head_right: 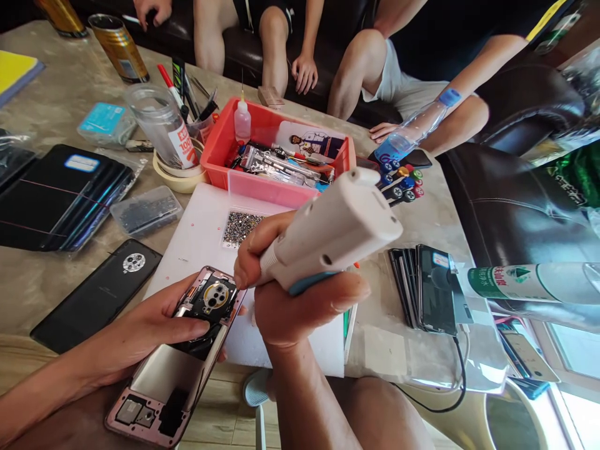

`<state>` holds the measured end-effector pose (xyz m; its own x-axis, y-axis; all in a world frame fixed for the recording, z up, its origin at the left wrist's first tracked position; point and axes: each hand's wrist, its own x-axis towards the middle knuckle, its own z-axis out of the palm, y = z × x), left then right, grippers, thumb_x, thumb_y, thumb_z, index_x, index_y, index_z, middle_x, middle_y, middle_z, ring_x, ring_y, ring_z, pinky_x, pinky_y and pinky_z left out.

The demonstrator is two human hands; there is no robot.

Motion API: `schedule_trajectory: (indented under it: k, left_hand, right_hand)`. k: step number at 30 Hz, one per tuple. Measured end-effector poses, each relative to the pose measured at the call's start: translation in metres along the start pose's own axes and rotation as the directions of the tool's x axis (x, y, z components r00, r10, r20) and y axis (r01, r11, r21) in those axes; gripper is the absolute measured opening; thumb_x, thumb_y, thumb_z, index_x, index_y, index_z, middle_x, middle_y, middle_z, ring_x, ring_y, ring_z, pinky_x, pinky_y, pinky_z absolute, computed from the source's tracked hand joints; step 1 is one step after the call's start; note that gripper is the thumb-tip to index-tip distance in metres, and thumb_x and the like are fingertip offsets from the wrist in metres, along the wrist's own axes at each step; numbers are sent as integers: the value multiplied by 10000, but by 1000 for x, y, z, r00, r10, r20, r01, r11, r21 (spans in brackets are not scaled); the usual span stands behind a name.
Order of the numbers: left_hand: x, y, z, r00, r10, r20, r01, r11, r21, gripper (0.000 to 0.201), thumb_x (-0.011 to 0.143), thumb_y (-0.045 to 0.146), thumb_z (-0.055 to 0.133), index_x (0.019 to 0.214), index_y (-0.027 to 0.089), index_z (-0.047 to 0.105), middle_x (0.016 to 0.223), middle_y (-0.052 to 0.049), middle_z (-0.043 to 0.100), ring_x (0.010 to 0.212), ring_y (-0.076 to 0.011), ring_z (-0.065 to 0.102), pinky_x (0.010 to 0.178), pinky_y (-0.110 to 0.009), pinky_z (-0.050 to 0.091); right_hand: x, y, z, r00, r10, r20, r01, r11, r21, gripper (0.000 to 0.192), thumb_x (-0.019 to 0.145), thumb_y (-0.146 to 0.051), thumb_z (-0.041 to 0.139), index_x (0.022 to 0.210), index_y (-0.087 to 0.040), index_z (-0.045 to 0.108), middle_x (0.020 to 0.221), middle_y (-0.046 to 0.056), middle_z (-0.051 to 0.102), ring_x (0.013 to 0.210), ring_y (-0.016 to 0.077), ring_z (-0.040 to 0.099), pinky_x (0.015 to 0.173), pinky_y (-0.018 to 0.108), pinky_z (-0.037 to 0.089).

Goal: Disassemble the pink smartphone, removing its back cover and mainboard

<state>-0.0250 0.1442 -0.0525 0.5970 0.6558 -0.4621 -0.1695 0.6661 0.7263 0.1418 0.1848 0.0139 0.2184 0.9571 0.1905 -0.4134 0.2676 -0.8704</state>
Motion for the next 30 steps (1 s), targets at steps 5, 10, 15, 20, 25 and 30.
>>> schedule_trajectory:
  k: [5, 10, 15, 20, 25, 30]
  left_hand:
    - [1, 0, 2, 999, -44, -15, 43, 997, -70, 577, 822, 284, 819, 1358, 242, 611, 1217, -88, 738, 892, -231, 720, 786, -338, 562]
    - [-1, -2, 0, 999, -37, -11, 37, 999, -36, 587, 838, 304, 810, 1380, 235, 597, 1210, -103, 745, 846, -221, 728, 750, -324, 557]
    - [-1, -1, -2, 1000, -13, -7, 13, 1000, 8, 549, 847, 315, 801, 1360, 246, 617, 1252, -95, 736, 875, -214, 723, 764, -311, 550]
    - [-2, 1, 2, 999, -40, -6, 40, 998, -39, 548, 843, 317, 811, 1349, 235, 619, 1236, -106, 744, 838, -220, 739, 740, -317, 569]
    - [-6, 5, 6, 991, -132, -26, 128, 982, -140, 505, 823, 290, 834, 1287, 255, 638, 1309, -106, 715, 862, -253, 761, 763, -353, 597]
    - [-7, 5, 5, 989, -143, -38, 136, 979, -153, 532, 817, 283, 844, 1300, 247, 624, 1290, -114, 721, 885, -269, 767, 769, -354, 602]
  right_hand:
    - [-1, -2, -4, 998, 54, 37, -55, 998, 30, 655, 783, -868, 621, 630, -233, 567, 468, -46, 418, 377, 124, 390, 353, 262, 288]
    - [-3, 2, -4, 997, 71, 33, -72, 997, 42, 663, 777, -897, 589, 637, -249, 572, 458, -47, 399, 369, 131, 378, 344, 266, 268]
    - [-5, 7, -5, 996, 81, 33, -82, 996, 37, 660, 797, -911, 539, 654, -267, 569, 459, -44, 372, 372, 144, 359, 338, 283, 264]
    - [-7, 11, -7, 998, 54, 45, -55, 998, 24, 628, 826, -896, 518, 714, -281, 576, 491, -45, 357, 393, 148, 343, 347, 284, 275]
    - [-6, 10, -7, 998, 46, 51, -46, 999, -1, 644, 841, -910, 464, 725, -285, 570, 492, -44, 343, 392, 152, 333, 354, 287, 284]
    - [-6, 10, -5, 999, 24, 46, -24, 1000, -4, 671, 832, -929, 446, 701, -279, 546, 475, -48, 368, 379, 148, 332, 354, 278, 260]
